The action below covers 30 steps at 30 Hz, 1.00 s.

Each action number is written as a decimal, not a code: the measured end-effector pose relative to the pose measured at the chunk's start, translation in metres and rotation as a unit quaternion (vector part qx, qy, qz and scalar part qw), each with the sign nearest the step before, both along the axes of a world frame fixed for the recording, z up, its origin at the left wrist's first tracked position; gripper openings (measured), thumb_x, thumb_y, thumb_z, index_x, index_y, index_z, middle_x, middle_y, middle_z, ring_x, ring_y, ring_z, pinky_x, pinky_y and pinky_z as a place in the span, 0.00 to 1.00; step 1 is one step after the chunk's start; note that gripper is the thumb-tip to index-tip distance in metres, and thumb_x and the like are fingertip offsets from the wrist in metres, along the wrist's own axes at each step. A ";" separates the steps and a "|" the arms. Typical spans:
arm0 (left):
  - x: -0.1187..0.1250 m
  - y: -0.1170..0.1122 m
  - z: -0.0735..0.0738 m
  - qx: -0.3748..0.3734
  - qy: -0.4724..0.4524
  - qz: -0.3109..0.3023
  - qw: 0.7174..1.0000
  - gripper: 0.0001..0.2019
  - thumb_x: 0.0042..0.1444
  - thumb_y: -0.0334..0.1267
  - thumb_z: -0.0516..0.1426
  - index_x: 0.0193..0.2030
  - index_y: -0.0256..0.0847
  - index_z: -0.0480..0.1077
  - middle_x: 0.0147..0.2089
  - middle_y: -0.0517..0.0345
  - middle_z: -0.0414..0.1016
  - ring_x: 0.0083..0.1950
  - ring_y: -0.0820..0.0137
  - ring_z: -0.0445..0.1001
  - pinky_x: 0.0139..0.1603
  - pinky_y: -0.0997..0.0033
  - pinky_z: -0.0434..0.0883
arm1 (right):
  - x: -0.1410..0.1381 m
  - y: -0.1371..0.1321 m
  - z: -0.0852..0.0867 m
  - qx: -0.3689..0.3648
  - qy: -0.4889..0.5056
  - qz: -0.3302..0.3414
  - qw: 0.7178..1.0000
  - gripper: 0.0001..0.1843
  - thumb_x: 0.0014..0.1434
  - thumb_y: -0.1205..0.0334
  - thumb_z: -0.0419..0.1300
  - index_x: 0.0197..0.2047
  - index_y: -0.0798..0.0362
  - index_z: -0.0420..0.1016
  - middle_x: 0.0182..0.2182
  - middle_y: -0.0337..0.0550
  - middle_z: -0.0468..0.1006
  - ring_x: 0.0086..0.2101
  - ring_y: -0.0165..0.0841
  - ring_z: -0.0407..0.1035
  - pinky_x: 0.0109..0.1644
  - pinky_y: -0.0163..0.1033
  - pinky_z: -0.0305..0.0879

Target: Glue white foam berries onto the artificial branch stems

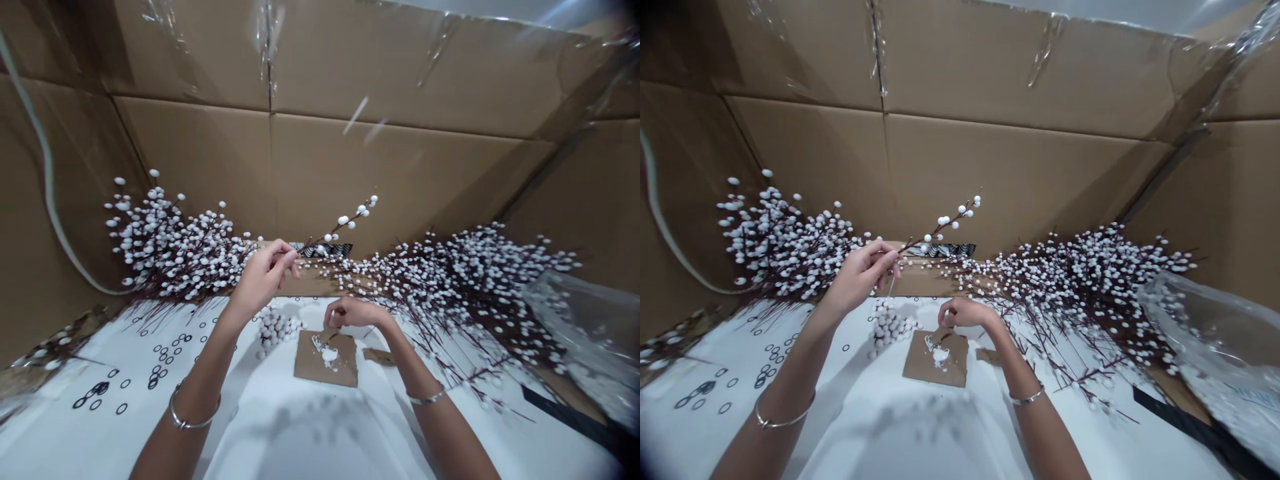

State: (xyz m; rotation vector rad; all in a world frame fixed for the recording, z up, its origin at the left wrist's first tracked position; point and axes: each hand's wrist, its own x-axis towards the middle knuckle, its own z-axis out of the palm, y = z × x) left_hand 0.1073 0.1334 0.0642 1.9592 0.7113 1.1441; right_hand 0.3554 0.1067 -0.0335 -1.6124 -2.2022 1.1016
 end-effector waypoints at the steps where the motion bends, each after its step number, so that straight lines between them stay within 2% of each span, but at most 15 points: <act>1: 0.000 0.000 0.000 0.000 -0.001 -0.002 1.000 0.09 0.65 0.41 0.52 0.35 0.40 0.66 0.29 0.57 0.75 0.20 0.77 0.63 0.21 0.75 0.61 | 0.001 0.000 -0.001 -0.004 -0.001 0.001 1.000 0.12 0.52 0.66 0.59 0.38 0.56 0.80 0.26 0.41 0.76 0.27 0.28 0.65 0.30 0.31 0.58; 7: 0.001 0.000 -0.001 0.000 -0.002 -0.006 1.000 0.09 0.65 0.40 0.51 0.35 0.41 0.65 0.29 0.57 0.75 0.20 0.77 0.63 0.22 0.74 0.61 | 0.009 0.001 -0.002 -0.019 0.006 0.009 1.000 0.14 0.51 0.66 0.58 0.40 0.56 0.80 0.30 0.42 0.78 0.28 0.28 0.66 0.32 0.31 0.60; 14: 0.001 -0.001 -0.001 -0.006 0.003 -0.008 1.000 0.09 0.65 0.41 0.51 0.35 0.41 0.65 0.29 0.57 0.75 0.20 0.77 0.62 0.21 0.74 0.60 | 0.013 0.002 -0.005 -0.032 0.006 0.003 0.999 0.14 0.51 0.65 0.58 0.40 0.56 0.80 0.28 0.41 0.77 0.28 0.28 0.66 0.31 0.31 0.60; 20: 0.002 0.001 -0.003 -0.004 0.002 -0.010 1.000 0.09 0.65 0.41 0.51 0.35 0.41 0.65 0.29 0.57 0.75 0.20 0.77 0.63 0.21 0.75 0.59 | 0.015 -0.001 0.001 -0.042 -0.015 -0.014 0.999 0.16 0.53 0.59 0.59 0.43 0.56 0.81 0.33 0.45 0.80 0.25 0.29 0.67 0.30 0.33 0.63; 23: 0.003 0.001 -0.003 -0.005 0.004 -0.009 1.000 0.09 0.65 0.41 0.51 0.35 0.40 0.65 0.29 0.57 0.75 0.21 0.77 0.63 0.22 0.76 0.60 | 0.019 -0.005 0.009 0.005 -0.021 -0.046 0.999 0.16 0.54 0.57 0.60 0.43 0.55 0.81 0.34 0.46 0.81 0.27 0.31 0.69 0.33 0.35 0.64; 25: 0.003 0.002 -0.004 -0.006 0.005 -0.010 1.000 0.09 0.65 0.40 0.51 0.36 0.40 0.65 0.29 0.57 0.76 0.20 0.77 0.63 0.22 0.76 0.60 | 0.020 -0.008 0.016 0.060 -0.012 -0.079 0.995 0.16 0.55 0.56 0.59 0.43 0.54 0.80 0.37 0.47 0.80 0.32 0.34 0.71 0.37 0.37 0.64; 28: 0.004 0.004 -0.006 -0.011 -0.003 -0.014 1.000 0.09 0.65 0.41 0.52 0.36 0.40 0.66 0.29 0.57 0.75 0.20 0.78 0.62 0.21 0.77 0.59 | 0.017 -0.015 0.029 0.141 0.017 -0.128 0.982 0.16 0.60 0.54 0.55 0.43 0.54 0.78 0.41 0.46 0.80 0.39 0.36 0.71 0.42 0.38 0.64; 30: 0.008 0.004 -0.008 -0.033 -0.020 -0.027 0.999 0.09 0.64 0.42 0.52 0.37 0.39 0.66 0.27 0.58 0.75 0.19 0.78 0.62 0.19 0.78 0.59 | 0.010 -0.019 0.039 0.180 0.053 -0.161 0.969 0.17 0.62 0.53 0.52 0.44 0.53 0.77 0.42 0.45 0.79 0.40 0.36 0.71 0.43 0.38 0.64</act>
